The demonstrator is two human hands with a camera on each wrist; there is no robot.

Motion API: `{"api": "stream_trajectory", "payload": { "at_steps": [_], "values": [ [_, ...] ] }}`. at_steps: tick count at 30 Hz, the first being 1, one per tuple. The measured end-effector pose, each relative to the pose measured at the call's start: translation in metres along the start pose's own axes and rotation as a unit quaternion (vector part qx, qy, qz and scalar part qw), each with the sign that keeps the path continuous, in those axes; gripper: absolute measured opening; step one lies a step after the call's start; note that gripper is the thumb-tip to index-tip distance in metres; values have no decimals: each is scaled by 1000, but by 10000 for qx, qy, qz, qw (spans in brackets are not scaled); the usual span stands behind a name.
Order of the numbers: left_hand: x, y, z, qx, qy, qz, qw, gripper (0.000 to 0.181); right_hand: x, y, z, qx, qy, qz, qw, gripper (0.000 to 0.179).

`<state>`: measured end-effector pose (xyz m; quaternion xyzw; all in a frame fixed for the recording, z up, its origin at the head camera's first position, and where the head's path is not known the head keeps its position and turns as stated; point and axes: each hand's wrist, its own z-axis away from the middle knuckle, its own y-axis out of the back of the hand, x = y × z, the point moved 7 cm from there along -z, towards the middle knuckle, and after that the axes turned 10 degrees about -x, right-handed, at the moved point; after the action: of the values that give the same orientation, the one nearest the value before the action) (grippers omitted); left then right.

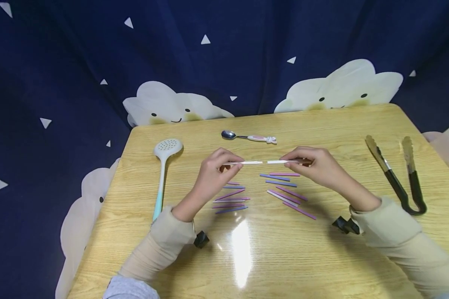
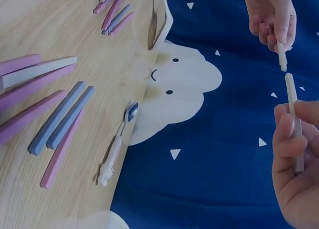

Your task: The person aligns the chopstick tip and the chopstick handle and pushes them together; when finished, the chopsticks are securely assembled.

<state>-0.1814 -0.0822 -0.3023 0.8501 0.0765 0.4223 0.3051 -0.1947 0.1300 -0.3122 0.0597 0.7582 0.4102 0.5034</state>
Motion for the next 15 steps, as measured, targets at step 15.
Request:
{"api": "stream_trajectory", "payload": {
  "at_steps": [15],
  "values": [
    [3,-5,2,-20,-76,144,9999,7,-5,-5,0,7,240,-234,9994,13]
  ]
}}
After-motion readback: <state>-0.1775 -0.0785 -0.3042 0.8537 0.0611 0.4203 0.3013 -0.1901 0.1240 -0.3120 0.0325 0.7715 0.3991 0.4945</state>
